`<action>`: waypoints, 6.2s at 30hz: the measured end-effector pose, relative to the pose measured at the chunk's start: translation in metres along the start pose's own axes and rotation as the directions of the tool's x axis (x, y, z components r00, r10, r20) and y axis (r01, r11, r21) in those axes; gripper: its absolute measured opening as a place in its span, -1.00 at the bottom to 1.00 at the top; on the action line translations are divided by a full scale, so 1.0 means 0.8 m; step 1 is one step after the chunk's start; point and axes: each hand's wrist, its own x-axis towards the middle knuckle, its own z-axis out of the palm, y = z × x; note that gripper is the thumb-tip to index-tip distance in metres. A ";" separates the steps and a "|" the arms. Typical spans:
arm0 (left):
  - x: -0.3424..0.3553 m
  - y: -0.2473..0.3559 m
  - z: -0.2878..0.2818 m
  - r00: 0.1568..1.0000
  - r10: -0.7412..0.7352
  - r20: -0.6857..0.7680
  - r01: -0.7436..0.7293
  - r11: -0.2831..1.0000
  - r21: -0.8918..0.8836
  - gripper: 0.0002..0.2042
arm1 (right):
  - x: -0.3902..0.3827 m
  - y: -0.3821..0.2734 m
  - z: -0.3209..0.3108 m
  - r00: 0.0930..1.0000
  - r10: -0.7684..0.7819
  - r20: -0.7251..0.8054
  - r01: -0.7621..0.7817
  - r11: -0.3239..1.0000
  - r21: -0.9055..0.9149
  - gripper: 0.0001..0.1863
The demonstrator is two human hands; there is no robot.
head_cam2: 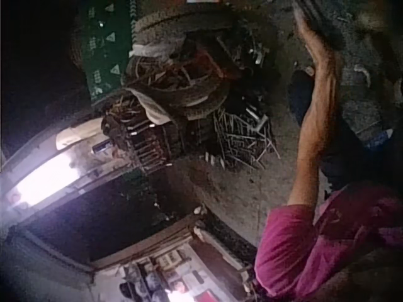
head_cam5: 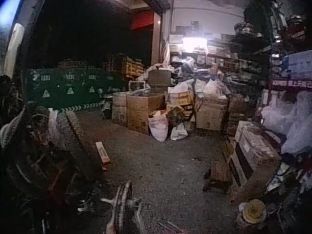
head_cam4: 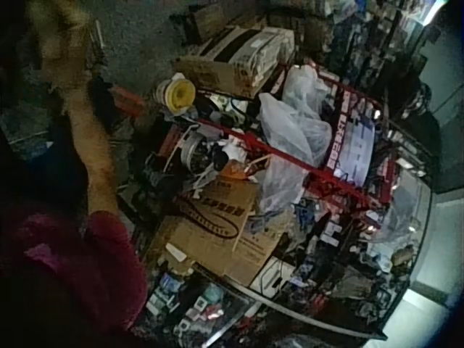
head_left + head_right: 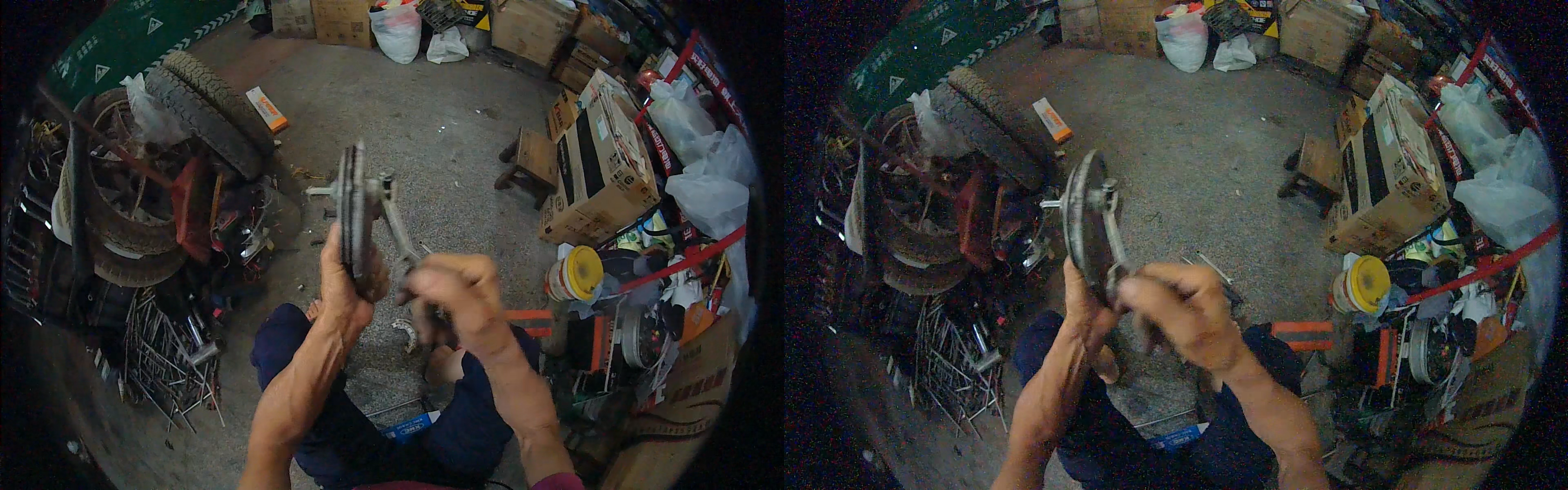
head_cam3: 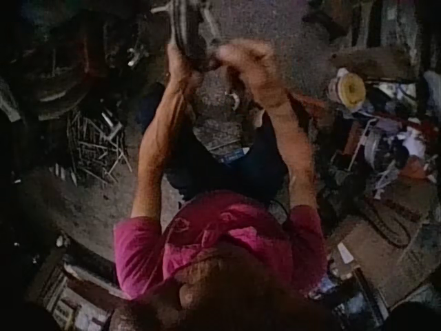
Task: The person disassembles a circular mechanical component, likely a clutch assembly, using a wrench and hammer. They remove a cover plate, extract internal friction plates and springs, and then reassemble the unit by inserting the components back into the housing and securing the cover.
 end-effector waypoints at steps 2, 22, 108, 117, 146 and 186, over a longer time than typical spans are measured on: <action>-0.007 -0.020 0.004 0.995 0.091 0.043 -0.092 0.995 0.026 -0.55 | 0.008 0.032 0.013 0.955 -0.290 -0.059 0.261 0.919 -0.295 -0.69; 0.011 -0.038 -0.023 0.786 -0.146 0.601 0.382 0.879 -0.286 -0.63 | 0.018 -0.005 0.087 0.877 -0.476 -0.069 0.361 0.746 -0.559 -0.75; 0.150 0.042 -0.030 0.831 0.539 0.139 -0.331 0.277 0.902 -0.44 | 0.089 0.154 -0.099 0.917 0.390 -0.083 -0.398 0.889 -0.225 -0.65; 0.357 -0.188 -0.251 0.853 0.485 -0.192 0.104 0.202 0.974 -0.39 | 0.151 0.479 -0.213 0.714 0.699 0.036 -0.622 0.657 -0.425 -0.58; 0.397 -0.213 -0.295 0.947 0.236 -0.217 0.283 -0.293 0.913 -0.24 | 0.171 0.578 -0.168 0.806 0.570 -0.162 -0.332 0.207 -0.920 -0.48; 0.274 -0.179 -0.276 0.910 -0.414 -0.017 0.383 0.857 -0.345 -0.71 | 0.166 0.445 -0.136 0.821 0.560 -0.113 -0.571 0.801 -0.177 -0.36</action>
